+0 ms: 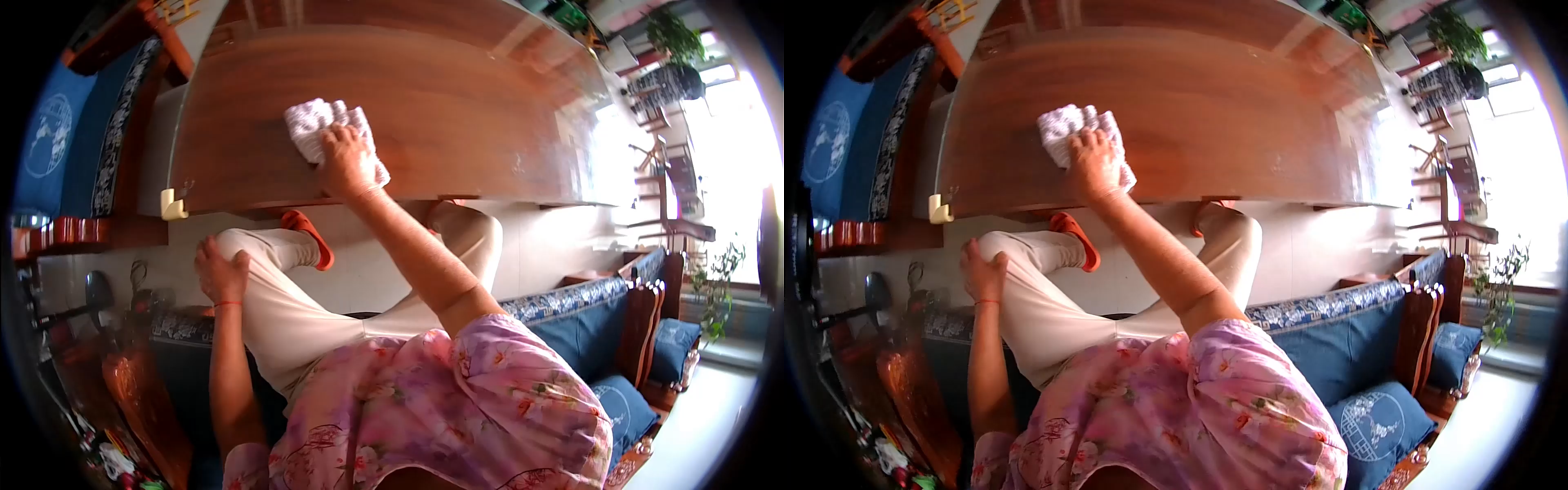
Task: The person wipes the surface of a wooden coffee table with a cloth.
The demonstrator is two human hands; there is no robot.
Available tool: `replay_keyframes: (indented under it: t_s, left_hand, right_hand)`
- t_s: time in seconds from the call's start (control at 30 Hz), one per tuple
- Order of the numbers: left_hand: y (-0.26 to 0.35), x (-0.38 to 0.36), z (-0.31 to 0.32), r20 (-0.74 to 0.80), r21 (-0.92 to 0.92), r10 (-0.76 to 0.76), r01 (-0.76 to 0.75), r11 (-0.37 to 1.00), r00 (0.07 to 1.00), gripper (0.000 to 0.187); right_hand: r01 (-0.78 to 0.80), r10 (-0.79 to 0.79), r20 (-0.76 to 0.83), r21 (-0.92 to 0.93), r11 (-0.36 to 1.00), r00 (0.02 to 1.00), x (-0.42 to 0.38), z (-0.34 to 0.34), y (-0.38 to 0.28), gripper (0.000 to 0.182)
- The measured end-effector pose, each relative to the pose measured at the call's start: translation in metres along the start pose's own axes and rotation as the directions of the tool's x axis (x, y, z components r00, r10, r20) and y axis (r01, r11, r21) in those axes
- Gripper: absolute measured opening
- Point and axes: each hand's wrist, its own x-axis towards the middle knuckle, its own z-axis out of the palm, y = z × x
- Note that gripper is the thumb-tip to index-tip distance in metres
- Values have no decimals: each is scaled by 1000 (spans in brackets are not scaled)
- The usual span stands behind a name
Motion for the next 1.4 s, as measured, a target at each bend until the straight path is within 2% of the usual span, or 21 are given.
replay_keyframes:
  t_s: [0.07,0.1,0.2,0.27,0.3,0.33,0.37,0.4,0.43,0.53,0.57,0.63,0.67,0.77,0.8,0.87,0.97,1.17,1.23,1.37,1.4]
  left_hand:
    - [-20,14,-14,-60,46,-1,4,999,998,68]
    - [6,1,-3,-61,44,23,-20,999,998,67]
    - [23,-14,7,-55,30,27,-25,999,998,66]
    - [19,-10,2,-81,51,41,-37,998,996,65]
    - [21,-11,5,-82,49,44,-40,998,996,65]
    - [22,-12,7,-83,51,43,-39,998,996,65]
    - [22,-14,9,-83,52,40,-36,998,996,65]
    - [20,-14,13,-89,50,48,-44,998,995,64]
    - [19,-14,16,-95,49,57,-52,997,994,64]
    - [16,-12,21,-122,63,84,-76,995,989,64]
    - [16,-11,21,-132,68,91,-83,994,987,64]
    - [15,-10,21,-128,66,102,-94,993,987,63]
    - [16,-9,22,-126,61,106,-99,993,986,62]
    - [23,-9,15,-100,69,95,-88,994,991,62]
    - [26,-9,14,-94,73,91,-84,994,991,62]
    - [29,-10,12,-83,88,86,-79,993,993,62]
    - [31,-8,9,-60,89,86,-80,993,995,62]
    - [34,-9,7,-62,122,78,-70,990,995,63]
    - [40,-12,0,-46,121,54,-48,991,998,63]
    - [35,-11,2,-54,102,40,-34,994,998,62]
    - [35,-12,2,-59,102,40,-34,994,997,61]
  right_hand:
    - [-22,26,-136,32,999,990,4,-4,18,43]
    - [-84,77,-201,-25,996,977,-13,-22,71,43]
    - [-258,234,-169,-136,957,957,-35,-88,141,47]
    - [-352,314,-220,-161,922,924,-45,-97,191,49]
    - [-378,355,-147,-188,906,923,-51,-125,205,49]
    - [-389,365,-139,-244,888,921,-57,-135,234,49]
    - [-431,359,-275,-274,860,892,-67,-136,270,49]
    - [-395,280,-293,-492,776,914,-76,-150,292,49]
    - [-570,515,-243,-349,744,822,-80,-167,305,50]
    - [-634,567,-289,-415,653,772,-105,-198,361,54]
    - [-665,599,-293,-373,647,746,-113,-206,381,55]
    - [-779,716,-310,-193,597,625,-124,-210,423,57]
    - [-798,723,-341,-215,563,602,-125,-211,430,56]
    - [-775,663,-416,-449,445,622,-110,-209,361,54]
    - [-750,676,-370,-500,432,637,-108,-203,366,55]
    - [-689,635,-325,-539,485,701,-101,-190,350,54]
    - [-595,582,-225,-549,587,781,-84,-177,268,54]
    - [-492,464,-165,-306,815,870,-59,-108,174,41]
    - [-323,285,-163,-299,898,944,-54,-70,151,39]
    - [-189,180,-64,-190,963,982,-53,-40,75,46]
    - [-163,166,3,-190,968,986,-55,-52,52,50]
